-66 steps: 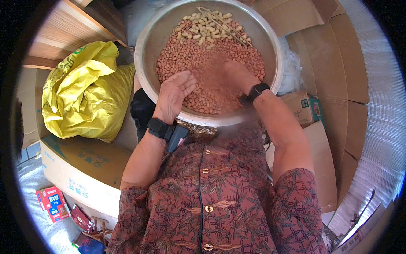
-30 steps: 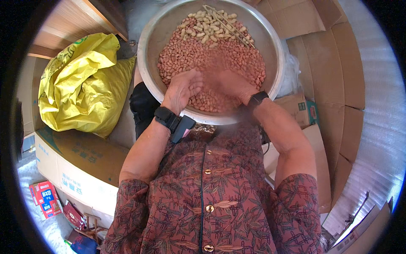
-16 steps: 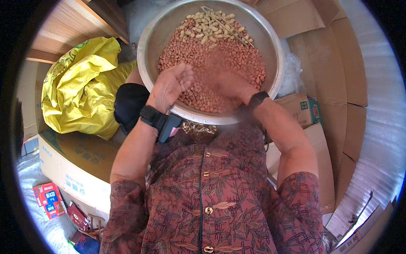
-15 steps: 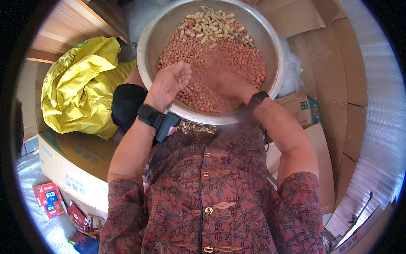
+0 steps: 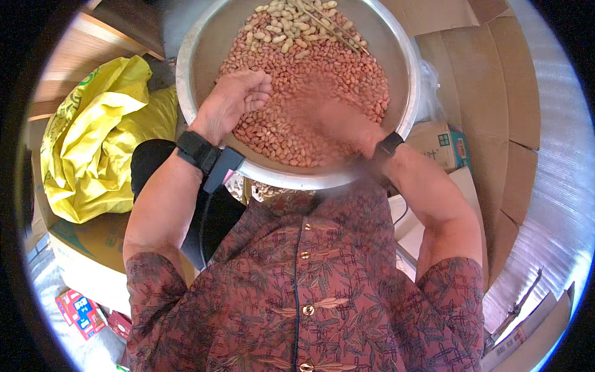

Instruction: The recorder is sorting through a large bowl of peanuts, picking out shells or debris.

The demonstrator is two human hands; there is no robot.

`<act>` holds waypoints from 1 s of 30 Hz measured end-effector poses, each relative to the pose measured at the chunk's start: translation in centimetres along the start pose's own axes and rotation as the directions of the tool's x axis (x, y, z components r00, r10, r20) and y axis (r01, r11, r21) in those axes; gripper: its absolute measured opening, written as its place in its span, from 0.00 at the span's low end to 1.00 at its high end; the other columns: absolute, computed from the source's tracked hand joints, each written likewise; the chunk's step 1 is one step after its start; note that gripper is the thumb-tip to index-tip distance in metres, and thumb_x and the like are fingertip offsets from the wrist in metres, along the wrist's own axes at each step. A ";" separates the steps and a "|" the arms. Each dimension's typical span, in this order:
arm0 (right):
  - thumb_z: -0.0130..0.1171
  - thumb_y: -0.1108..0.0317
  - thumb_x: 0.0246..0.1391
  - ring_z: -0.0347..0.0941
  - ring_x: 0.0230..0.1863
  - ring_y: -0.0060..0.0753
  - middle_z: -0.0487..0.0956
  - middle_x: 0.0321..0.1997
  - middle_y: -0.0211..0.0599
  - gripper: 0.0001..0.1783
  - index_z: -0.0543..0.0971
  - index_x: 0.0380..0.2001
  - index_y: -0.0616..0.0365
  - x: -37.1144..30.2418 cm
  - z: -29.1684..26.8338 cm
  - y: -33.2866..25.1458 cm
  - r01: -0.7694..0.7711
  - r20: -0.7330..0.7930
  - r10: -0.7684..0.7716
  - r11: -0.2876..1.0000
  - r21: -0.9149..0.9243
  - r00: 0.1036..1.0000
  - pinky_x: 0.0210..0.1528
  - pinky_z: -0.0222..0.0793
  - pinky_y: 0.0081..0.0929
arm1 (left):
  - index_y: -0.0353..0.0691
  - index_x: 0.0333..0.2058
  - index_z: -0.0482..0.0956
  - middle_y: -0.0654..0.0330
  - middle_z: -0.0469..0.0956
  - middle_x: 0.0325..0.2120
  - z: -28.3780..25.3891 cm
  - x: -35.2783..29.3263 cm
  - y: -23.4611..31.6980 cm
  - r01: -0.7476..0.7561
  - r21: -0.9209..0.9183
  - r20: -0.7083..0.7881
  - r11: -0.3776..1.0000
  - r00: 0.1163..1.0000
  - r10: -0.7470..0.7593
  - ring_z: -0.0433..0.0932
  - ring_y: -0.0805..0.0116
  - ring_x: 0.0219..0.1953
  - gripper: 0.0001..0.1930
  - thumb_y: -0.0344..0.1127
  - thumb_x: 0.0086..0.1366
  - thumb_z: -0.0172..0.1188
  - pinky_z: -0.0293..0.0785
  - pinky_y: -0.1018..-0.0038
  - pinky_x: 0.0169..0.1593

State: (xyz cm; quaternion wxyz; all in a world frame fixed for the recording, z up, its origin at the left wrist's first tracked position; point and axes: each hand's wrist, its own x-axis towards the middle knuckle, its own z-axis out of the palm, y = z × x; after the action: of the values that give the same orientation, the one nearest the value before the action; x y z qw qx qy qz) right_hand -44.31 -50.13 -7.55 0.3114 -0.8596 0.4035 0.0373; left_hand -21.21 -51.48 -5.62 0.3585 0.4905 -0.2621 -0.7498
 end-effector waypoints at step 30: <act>0.58 0.76 0.38 0.73 0.34 0.35 0.76 0.29 0.38 0.12 0.76 0.31 0.59 3.8 -2.2 -1.2 -0.235 0.213 0.251 0.967 -0.096 0.944 0.38 0.68 0.26 | 0.34 0.31 0.72 0.63 0.71 0.22 2.0 -0.4 -0.5 0.014 -0.221 0.011 0.975 1.000 -0.011 0.70 0.75 0.24 0.20 0.50 0.58 0.52 0.67 0.83 0.26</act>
State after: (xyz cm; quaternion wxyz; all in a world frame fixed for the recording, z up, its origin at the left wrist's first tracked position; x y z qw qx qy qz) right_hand -41.33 -53.39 -6.36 0.3179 -0.8038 0.4673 0.1857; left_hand -23.10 -50.74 -5.00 0.4049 0.4456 -0.1756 -0.7789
